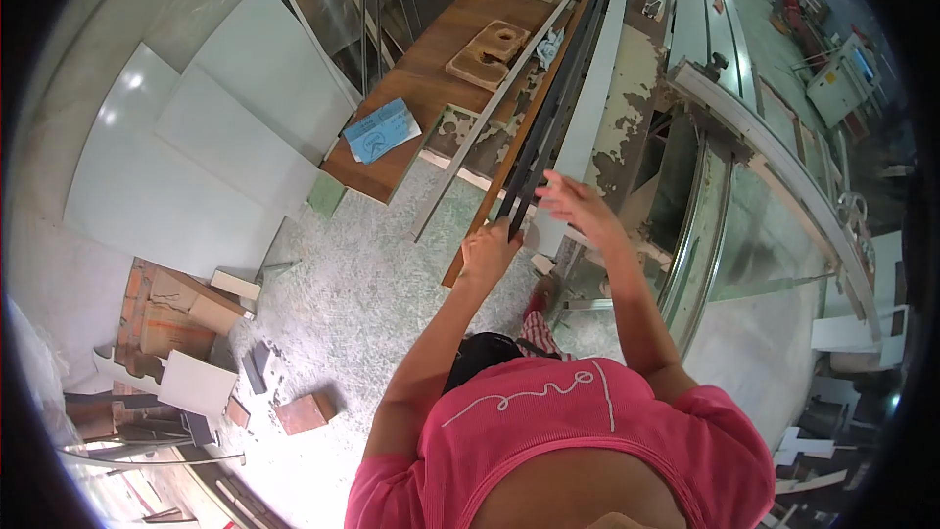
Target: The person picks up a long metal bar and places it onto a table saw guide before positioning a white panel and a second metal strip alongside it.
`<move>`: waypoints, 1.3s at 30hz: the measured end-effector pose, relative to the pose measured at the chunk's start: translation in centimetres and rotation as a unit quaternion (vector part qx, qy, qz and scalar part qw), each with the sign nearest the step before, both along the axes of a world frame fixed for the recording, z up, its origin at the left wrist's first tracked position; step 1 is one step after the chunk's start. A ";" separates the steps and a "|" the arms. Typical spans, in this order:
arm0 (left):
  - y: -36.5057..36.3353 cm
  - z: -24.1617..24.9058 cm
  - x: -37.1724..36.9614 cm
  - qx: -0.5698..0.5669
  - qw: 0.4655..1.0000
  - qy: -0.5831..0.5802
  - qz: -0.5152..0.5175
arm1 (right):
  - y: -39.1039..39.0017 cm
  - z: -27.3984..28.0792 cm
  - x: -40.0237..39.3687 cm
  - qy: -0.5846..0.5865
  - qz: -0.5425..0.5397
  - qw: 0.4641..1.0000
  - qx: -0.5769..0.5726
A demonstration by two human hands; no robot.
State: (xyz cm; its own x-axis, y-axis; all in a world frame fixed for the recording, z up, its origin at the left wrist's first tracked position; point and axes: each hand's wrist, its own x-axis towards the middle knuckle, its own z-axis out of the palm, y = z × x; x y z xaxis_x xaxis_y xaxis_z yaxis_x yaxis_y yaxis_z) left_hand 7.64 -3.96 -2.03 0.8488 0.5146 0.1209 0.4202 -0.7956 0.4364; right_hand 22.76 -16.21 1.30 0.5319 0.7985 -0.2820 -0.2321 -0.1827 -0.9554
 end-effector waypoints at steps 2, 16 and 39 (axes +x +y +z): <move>0.2 -1.1 0.9 -0.015 1.000 0.014 -0.010 | -1.3 -0.2 -1.0 -0.021 0.015 1.000 -0.010; 3.4 -2.6 -2.9 -0.124 0.990 -0.027 0.062 | -5.3 -2.2 -4.4 -0.026 0.018 0.997 -0.066; 5.0 -0.6 -5.1 -0.134 0.987 -0.084 0.035 | -3.7 -4.2 -4.9 -0.233 0.054 0.968 -0.082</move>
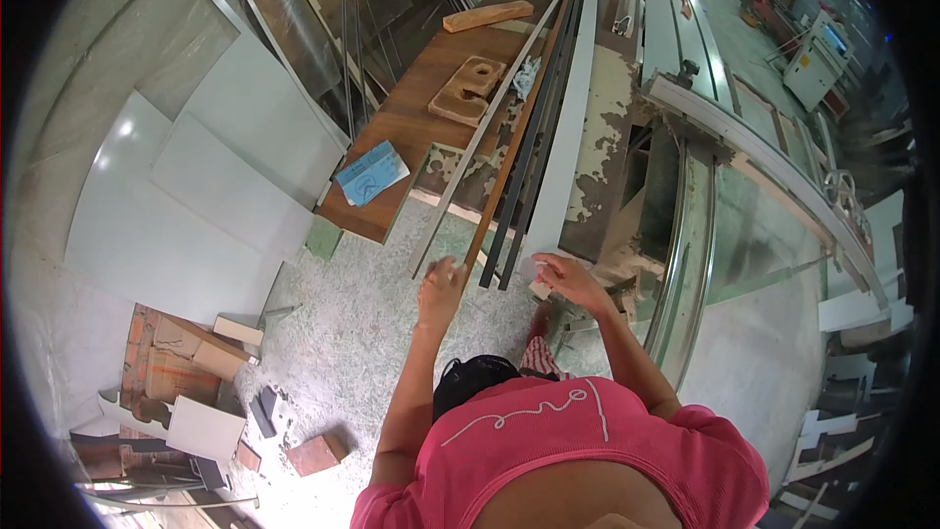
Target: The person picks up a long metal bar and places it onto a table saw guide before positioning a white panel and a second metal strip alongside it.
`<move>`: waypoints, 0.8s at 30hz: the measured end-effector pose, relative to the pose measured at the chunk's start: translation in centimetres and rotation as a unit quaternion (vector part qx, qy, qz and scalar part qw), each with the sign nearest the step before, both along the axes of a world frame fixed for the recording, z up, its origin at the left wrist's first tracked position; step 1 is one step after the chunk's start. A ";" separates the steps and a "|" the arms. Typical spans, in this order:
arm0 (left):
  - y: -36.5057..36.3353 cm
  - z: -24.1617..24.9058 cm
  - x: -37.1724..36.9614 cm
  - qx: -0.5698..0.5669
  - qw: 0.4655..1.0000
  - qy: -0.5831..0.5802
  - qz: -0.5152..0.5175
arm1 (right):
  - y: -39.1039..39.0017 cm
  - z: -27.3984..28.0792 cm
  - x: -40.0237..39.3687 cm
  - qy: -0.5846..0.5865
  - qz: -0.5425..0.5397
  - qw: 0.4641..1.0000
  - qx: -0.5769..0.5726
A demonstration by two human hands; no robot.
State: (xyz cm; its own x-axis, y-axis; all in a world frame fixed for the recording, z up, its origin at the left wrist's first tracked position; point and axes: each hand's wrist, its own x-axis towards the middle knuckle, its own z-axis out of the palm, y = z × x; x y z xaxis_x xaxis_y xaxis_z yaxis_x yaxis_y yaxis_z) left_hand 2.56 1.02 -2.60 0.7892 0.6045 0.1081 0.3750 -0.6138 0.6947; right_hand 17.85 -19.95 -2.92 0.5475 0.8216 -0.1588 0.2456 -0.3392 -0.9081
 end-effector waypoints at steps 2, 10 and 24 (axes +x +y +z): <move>0.8 1.3 0.0 0.015 0.999 -0.033 0.027 | 0.1 -0.2 -0.1 -0.016 0.004 1.000 -0.021; 4.1 -0.9 1.4 0.141 0.985 0.005 0.099 | 1.3 -0.4 0.1 -0.027 -0.026 0.999 -0.033; 2.1 7.6 -5.2 -0.250 0.966 0.066 -0.015 | 0.9 1.7 -1.4 -0.146 0.016 0.989 -0.031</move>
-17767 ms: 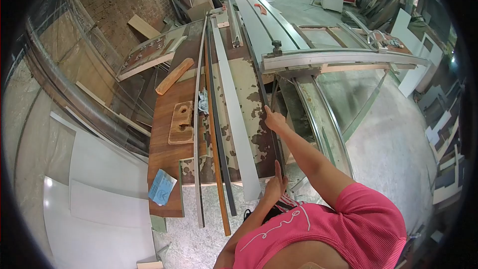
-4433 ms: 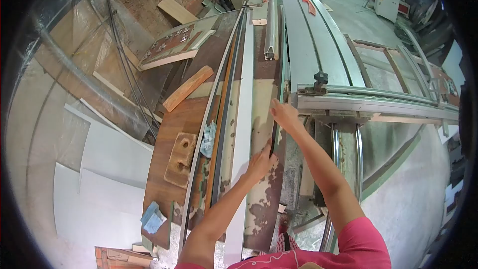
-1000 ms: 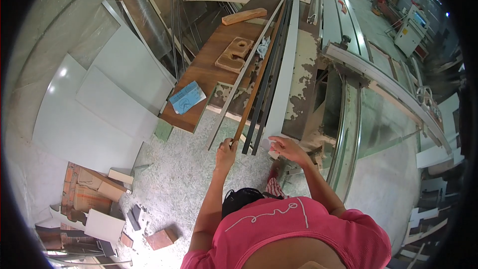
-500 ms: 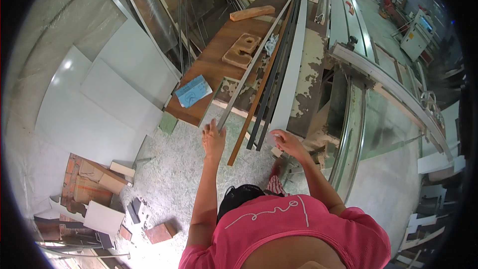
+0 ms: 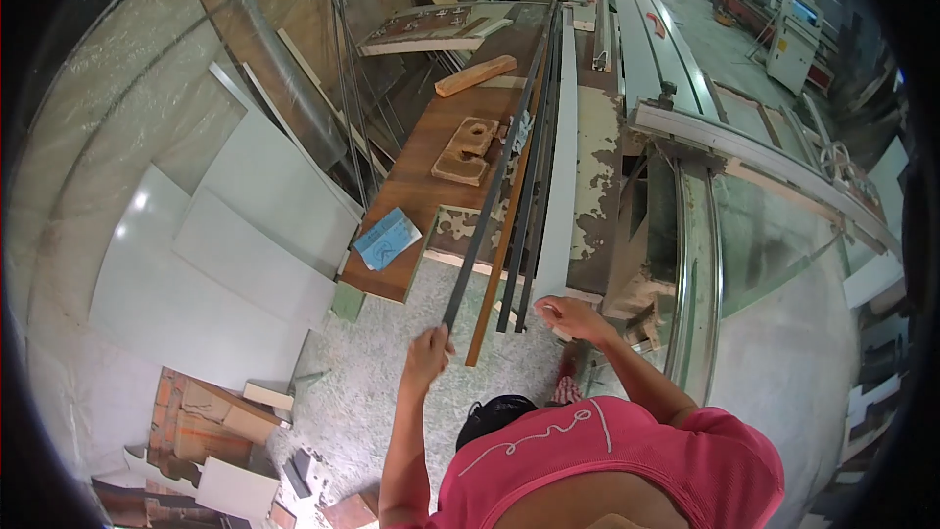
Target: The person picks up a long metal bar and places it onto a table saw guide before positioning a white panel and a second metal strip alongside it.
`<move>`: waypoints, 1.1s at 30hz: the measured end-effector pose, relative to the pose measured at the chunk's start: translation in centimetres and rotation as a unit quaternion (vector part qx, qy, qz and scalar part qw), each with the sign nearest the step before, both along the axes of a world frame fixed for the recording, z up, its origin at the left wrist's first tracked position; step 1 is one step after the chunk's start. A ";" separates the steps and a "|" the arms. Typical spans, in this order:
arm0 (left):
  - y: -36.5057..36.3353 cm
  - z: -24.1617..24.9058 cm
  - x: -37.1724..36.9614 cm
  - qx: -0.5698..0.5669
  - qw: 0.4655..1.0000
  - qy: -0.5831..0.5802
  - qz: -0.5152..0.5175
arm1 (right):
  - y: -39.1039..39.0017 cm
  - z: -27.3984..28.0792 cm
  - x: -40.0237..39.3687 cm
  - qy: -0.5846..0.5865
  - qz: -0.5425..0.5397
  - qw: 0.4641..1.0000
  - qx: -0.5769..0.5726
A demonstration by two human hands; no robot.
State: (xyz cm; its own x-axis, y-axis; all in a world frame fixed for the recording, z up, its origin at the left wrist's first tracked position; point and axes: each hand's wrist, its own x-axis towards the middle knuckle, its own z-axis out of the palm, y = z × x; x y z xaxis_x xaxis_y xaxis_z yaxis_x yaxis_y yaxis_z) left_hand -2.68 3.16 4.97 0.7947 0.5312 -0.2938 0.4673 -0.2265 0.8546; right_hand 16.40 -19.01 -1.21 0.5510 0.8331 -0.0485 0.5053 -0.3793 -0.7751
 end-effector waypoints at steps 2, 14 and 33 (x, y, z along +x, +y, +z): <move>-1.0 0.7 -3.1 -0.082 0.996 -0.018 0.002 | 0.5 2.0 -0.4 0.135 -0.016 0.990 -0.033; -6.8 3.8 -9.6 -0.311 0.950 -0.006 -0.039 | 6.3 3.5 -8.4 0.514 -0.017 0.837 0.188; -10.4 3.3 -7.5 -0.384 0.888 -0.002 -0.254 | 1.3 7.3 -15.5 0.608 -0.189 0.686 0.352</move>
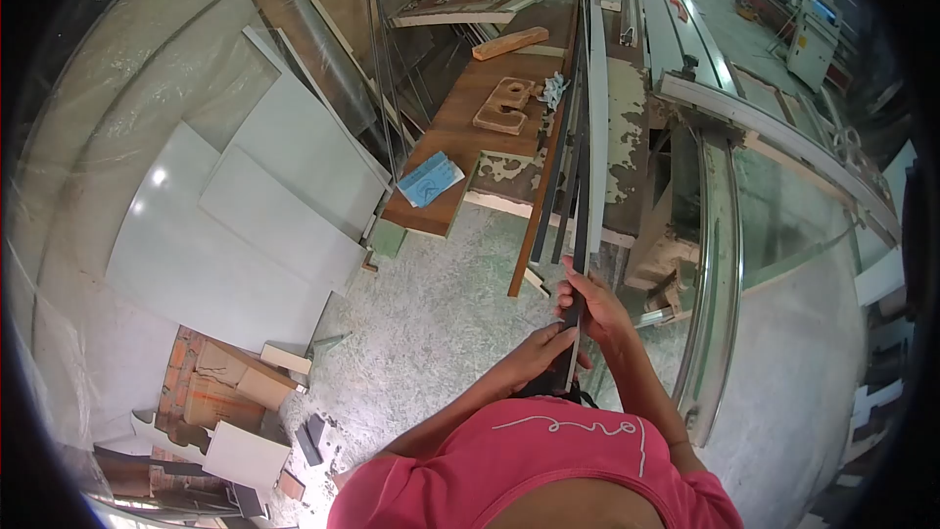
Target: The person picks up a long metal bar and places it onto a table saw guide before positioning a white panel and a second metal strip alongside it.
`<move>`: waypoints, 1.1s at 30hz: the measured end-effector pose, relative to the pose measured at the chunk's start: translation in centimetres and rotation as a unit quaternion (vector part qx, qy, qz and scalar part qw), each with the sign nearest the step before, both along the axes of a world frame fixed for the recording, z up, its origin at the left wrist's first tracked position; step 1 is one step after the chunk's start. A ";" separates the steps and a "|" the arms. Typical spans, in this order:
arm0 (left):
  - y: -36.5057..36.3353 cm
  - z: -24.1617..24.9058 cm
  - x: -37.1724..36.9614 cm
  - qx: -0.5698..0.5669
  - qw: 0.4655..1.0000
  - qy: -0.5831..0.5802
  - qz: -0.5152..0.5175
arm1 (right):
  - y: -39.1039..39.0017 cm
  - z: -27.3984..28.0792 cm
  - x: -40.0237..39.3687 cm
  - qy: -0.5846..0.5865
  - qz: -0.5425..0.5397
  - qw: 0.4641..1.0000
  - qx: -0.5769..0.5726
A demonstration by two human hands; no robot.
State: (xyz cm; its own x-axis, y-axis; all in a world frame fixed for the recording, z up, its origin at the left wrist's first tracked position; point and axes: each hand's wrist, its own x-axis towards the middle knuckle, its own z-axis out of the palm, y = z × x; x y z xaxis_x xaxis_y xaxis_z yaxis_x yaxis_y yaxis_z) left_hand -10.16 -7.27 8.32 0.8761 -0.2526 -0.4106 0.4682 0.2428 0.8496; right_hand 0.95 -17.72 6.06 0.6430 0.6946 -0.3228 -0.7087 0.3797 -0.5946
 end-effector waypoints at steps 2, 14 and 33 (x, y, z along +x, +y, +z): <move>-0.8 0.6 -0.5 0.012 0.999 -0.027 -0.019 | -1.1 1.2 -1.3 0.000 -0.018 1.000 -0.012; -4.8 -2.5 -11.5 -0.037 0.989 -0.054 -0.135 | -9.7 2.1 -15.2 0.000 -0.053 0.995 -0.084; -4.8 -10.6 -9.2 -0.102 0.986 0.098 -0.090 | -17.1 -0.4 -45.4 -0.032 -0.074 0.960 -0.267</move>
State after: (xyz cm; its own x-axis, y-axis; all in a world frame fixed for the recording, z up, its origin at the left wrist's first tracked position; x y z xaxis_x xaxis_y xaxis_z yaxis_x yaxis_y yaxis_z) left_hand -19.36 -12.11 -2.23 0.7183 -0.4913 -0.4925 0.6700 0.2981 0.6798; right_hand -44.47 -34.83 5.67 0.7527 0.3404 -0.5636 -0.6254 0.1021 -0.7736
